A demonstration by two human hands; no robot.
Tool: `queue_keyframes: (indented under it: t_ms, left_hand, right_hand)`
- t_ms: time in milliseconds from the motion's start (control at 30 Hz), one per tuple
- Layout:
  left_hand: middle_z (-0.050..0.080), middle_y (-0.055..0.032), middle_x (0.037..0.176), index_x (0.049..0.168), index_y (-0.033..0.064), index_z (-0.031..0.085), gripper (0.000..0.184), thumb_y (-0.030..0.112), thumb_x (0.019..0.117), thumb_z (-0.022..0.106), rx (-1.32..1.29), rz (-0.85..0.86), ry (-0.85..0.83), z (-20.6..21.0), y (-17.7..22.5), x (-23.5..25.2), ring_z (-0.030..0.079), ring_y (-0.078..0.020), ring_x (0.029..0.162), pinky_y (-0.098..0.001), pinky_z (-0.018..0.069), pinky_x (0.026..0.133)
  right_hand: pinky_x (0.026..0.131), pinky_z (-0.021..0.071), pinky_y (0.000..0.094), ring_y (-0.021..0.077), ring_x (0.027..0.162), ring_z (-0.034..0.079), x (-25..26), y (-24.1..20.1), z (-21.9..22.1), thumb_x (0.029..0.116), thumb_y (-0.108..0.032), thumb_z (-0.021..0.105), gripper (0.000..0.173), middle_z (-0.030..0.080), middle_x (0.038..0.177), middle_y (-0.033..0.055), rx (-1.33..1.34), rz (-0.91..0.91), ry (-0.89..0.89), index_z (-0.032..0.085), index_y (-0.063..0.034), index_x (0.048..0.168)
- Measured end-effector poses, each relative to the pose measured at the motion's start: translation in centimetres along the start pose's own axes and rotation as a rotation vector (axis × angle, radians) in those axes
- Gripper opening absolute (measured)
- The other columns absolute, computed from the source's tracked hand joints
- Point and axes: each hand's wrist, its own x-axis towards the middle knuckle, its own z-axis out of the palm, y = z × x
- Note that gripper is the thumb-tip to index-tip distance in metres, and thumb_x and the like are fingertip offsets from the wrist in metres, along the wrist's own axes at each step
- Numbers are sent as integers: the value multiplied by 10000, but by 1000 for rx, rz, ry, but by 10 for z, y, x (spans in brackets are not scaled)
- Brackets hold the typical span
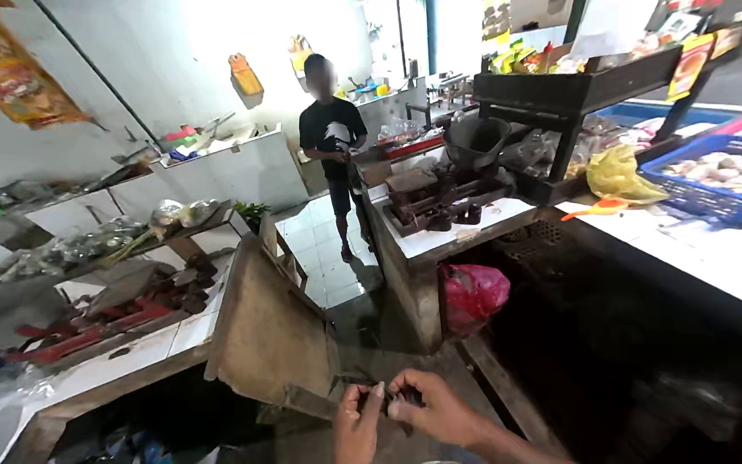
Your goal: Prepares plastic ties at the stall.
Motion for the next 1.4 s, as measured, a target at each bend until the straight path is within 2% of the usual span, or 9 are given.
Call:
queue_keyframes:
  t_ms: [267, 567, 700, 800, 933, 1000, 1100, 1267, 1400]
  left_hand:
    - [722, -95, 1052, 1140, 3, 675, 220, 176, 1026, 604, -2, 64, -102, 18, 35, 87, 704, -184, 966, -388, 602, 888]
    - [736, -51, 976, 1108, 77, 757, 164, 130, 957, 720, -70, 97, -316, 7, 35, 175, 587, -86, 651, -235, 496, 566]
    - [749, -45, 1079, 1156, 88, 752, 205, 137, 958, 726, -87, 107, -421, -2, 36, 220, 626, -76, 718, -220, 508, 598]
    - [750, -65, 970, 1045, 61, 760, 126, 150, 970, 711, -131, 158, -477, 0, 28, 251, 701, -133, 815, -308, 608, 739]
    - [711, -71, 890, 1001, 40, 697, 112, 142, 1009, 650, -80, 142, -653, 3, 14, 287, 678, -149, 764, -318, 598, 710]
    - [721, -53, 916, 1033, 53, 693, 102, 140, 1008, 646, -6, 93, -769, 6, 11, 298, 692, -134, 796, -318, 607, 732]
    - [738, -46, 927, 1043, 50, 722, 108, 125, 988, 668, 10, 101, -869, 17, 6, 304, 706, -122, 809, -310, 616, 740]
    - [685, -17, 735, 899, 75, 734, 154, 217, 959, 738, 33, 72, -880, 35, 3, 301, 621, -92, 604, -269, 551, 564]
    - [708, 0, 820, 1017, 83, 752, 90, 135, 943, 749, 29, 65, -929, 44, 1, 283, 636, -77, 669, -247, 566, 623]
  right_hand:
    - [780, 572, 279, 94, 847, 654, 76, -24, -47, 1018, -161, 603, 182, 684, 955, 53, 24, -33, 94, 671, -12, 1097]
    - [590, 538, 267, 121, 665, 610, 134, -26, -62, 1028, -145, 604, 115, 656, 842, 45, -6, -32, 289, 653, -68, 1098]
    - [603, 572, 289, 137, 674, 642, 158, -22, -64, 1011, -141, 634, 120, 681, 849, 56, -25, -32, 335, 670, -58, 1090]
    - [633, 584, 295, 130, 692, 652, 176, -16, -57, 975, -126, 689, 103, 688, 842, 42, -92, -12, 361, 678, -60, 1052]
    - [651, 603, 301, 127, 721, 672, 194, -15, -55, 978, -190, 701, 195, 710, 902, 29, -156, 68, 505, 677, -87, 1142]
    - [661, 609, 308, 132, 741, 676, 200, -15, -60, 971, -197, 709, 281, 714, 952, 39, -162, 81, 566, 678, -70, 1220]
    - [622, 587, 288, 123, 694, 657, 204, -8, -66, 983, -144, 689, 116, 708, 870, 44, -162, 42, 645, 715, -45, 1038]
    - [563, 550, 292, 133, 627, 617, 196, -3, -88, 1005, -142, 651, 124, 663, 792, 65, -161, 29, 822, 671, -23, 975]
    - [654, 552, 287, 111, 708, 621, 180, -6, -115, 995, -130, 659, 113, 656, 821, 42, -209, -33, 1002, 669, -20, 972]
